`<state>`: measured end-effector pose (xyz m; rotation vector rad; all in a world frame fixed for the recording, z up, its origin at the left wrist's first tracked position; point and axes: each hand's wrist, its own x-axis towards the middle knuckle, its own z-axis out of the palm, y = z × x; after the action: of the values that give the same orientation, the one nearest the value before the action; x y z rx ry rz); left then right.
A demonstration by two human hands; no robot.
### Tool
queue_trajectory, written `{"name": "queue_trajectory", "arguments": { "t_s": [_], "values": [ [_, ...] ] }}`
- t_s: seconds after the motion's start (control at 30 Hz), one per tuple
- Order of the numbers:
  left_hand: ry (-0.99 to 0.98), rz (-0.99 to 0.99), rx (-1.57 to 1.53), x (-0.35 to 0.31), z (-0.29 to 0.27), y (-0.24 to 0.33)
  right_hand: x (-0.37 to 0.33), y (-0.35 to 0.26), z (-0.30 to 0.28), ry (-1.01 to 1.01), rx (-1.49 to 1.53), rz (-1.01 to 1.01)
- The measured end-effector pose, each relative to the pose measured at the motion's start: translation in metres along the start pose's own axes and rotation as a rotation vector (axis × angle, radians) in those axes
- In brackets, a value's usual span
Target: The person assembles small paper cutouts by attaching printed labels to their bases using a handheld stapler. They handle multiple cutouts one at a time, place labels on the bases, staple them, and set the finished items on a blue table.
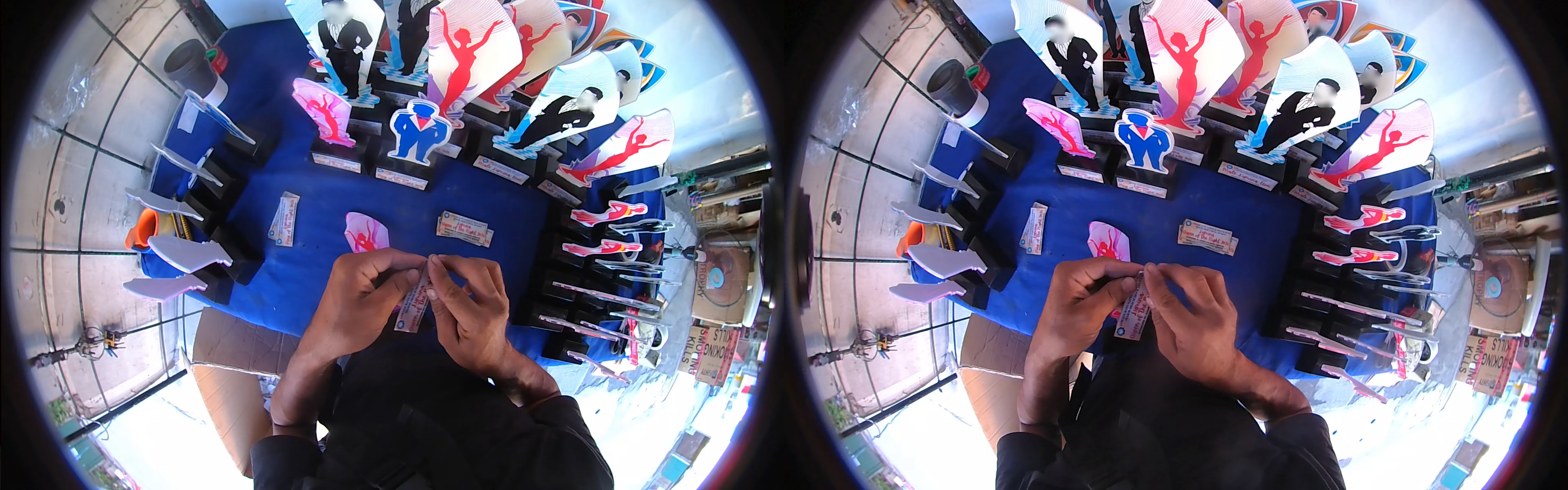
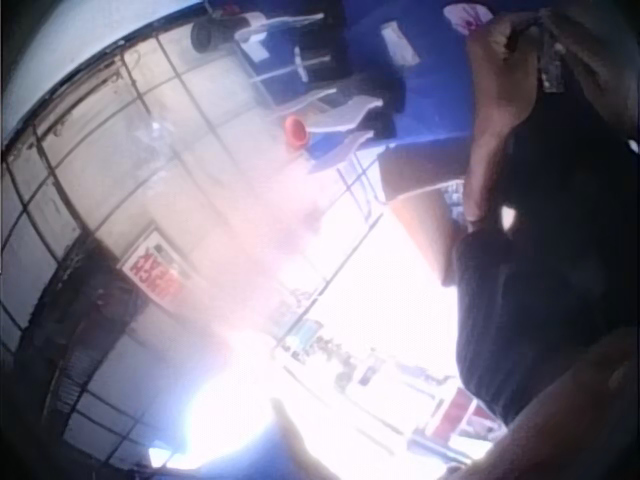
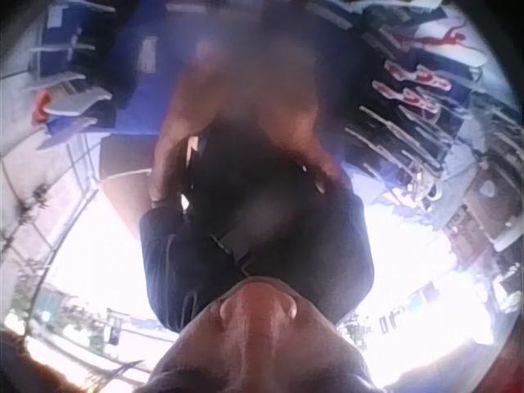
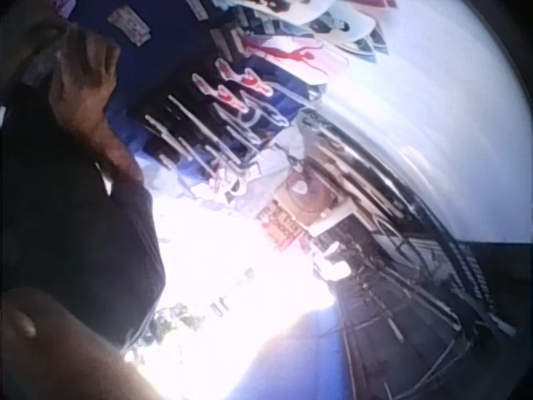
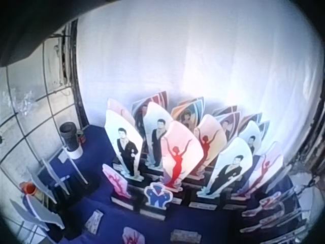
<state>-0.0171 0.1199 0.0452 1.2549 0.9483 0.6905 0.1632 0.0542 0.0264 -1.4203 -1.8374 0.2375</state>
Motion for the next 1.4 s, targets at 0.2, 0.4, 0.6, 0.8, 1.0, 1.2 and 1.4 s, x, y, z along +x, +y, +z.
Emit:
{"name": "queue_trajectory", "arguments": {
  "t_s": [0.2,0.4,0.6,0.8,1.0,1.2,1.4],
  "values": [
    [0.012,-0.020,0.001,-0.002,0.000,-0.001,0.001,0.002,-0.002,0.001,0.025,-0.002],
    [0.022,0.013,0.014,-0.003,0.002,0.001,0.000,0.002,-0.002,0.000,-0.017,-0.030],
    [0.029,0.009,-0.008,-0.006,0.004,0.005,-0.002,0.000,-0.003,-0.014,-0.017,-0.017],
    [0.005,0.050,0.029,-0.007,0.003,0.008,-0.002,0.000,-0.002,-0.011,-0.019,-0.021],
    [0.011,0.031,0.010,-0.009,0.005,0.008,-0.002,0.002,-0.002,0.012,0.008,-0.034],
    [-0.026,-0.006,-0.105,-0.008,0.002,-0.005,-0.004,0.001,0.001,0.031,0.242,0.008],
    [0.227,-0.070,-0.217,-0.016,-0.005,-0.035,-0.018,0.001,-0.003,-0.012,0.393,0.065]
  ]
}}
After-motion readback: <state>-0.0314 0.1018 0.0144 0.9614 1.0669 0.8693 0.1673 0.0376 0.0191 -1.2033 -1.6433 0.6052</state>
